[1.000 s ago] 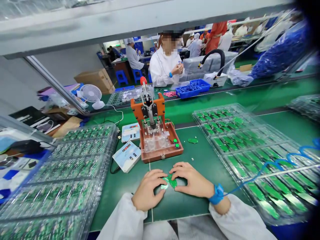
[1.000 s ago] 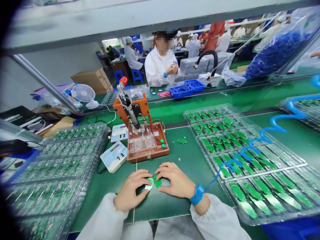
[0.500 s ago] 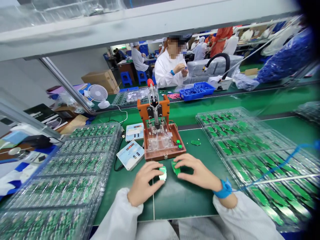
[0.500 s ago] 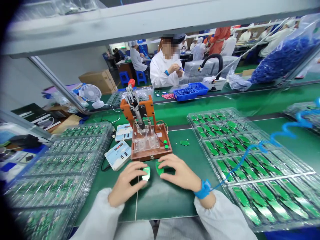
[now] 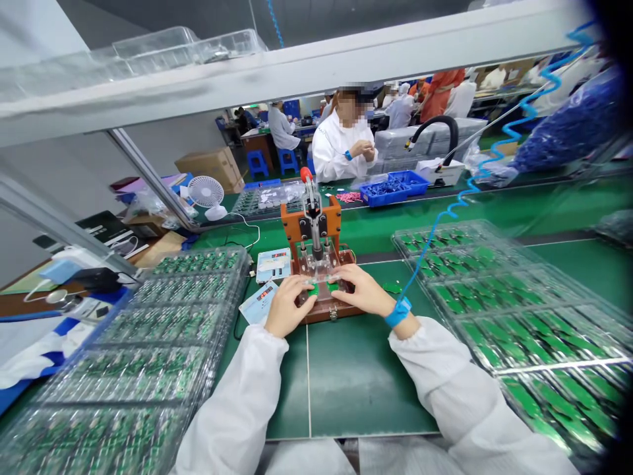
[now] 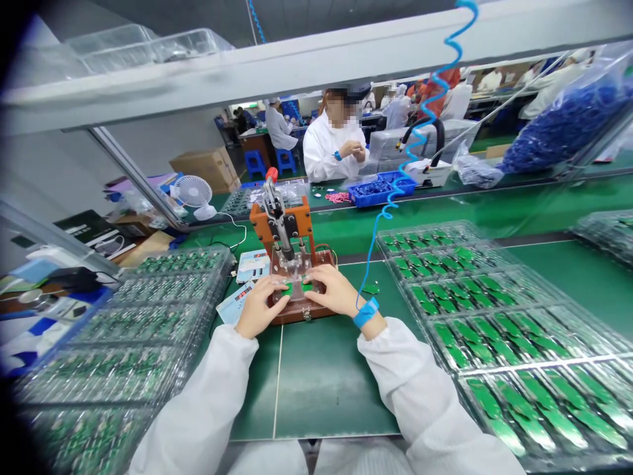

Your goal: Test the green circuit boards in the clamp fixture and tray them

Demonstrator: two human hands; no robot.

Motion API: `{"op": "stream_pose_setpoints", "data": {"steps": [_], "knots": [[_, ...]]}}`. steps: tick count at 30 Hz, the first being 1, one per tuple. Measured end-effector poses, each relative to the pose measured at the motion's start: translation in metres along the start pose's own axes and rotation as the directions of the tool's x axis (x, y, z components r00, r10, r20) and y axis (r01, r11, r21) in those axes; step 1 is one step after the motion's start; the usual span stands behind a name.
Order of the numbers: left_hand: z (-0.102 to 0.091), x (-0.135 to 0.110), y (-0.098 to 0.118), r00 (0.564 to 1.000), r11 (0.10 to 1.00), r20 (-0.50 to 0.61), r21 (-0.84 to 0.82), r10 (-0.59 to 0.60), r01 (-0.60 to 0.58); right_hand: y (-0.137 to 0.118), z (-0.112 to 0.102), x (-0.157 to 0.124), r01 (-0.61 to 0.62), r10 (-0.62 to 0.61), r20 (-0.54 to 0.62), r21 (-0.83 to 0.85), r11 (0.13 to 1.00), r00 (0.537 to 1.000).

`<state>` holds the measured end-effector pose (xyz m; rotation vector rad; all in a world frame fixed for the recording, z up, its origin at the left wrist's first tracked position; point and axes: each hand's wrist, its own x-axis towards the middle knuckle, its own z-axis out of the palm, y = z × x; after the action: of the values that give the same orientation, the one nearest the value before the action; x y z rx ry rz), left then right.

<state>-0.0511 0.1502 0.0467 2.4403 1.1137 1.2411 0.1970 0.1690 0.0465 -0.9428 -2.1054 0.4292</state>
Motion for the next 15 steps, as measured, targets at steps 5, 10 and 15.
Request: {"op": "stream_pose_setpoints", "data": {"steps": [5, 10, 15], "knots": [[-0.002, 0.000, 0.001, 0.999, 1.000, 0.041, 0.019, -0.006, 0.005, 0.001, 0.000, -0.002, 0.015, -0.015, 0.002, 0.000, 1.000, 1.000], [-0.001, 0.000, -0.002, 0.996, 0.999, 0.088, 0.042, -0.020, 0.016, -0.004, 0.000, -0.005, 0.017, -0.017, -0.007, 0.016, 1.000, 1.000], [0.006, -0.009, 0.001, 1.000, 0.997, -0.008, 0.072, -0.016, 0.017, -0.011, 0.002, -0.013, -0.026, 0.031, -0.072, 0.068, 0.997, 0.997]]}}
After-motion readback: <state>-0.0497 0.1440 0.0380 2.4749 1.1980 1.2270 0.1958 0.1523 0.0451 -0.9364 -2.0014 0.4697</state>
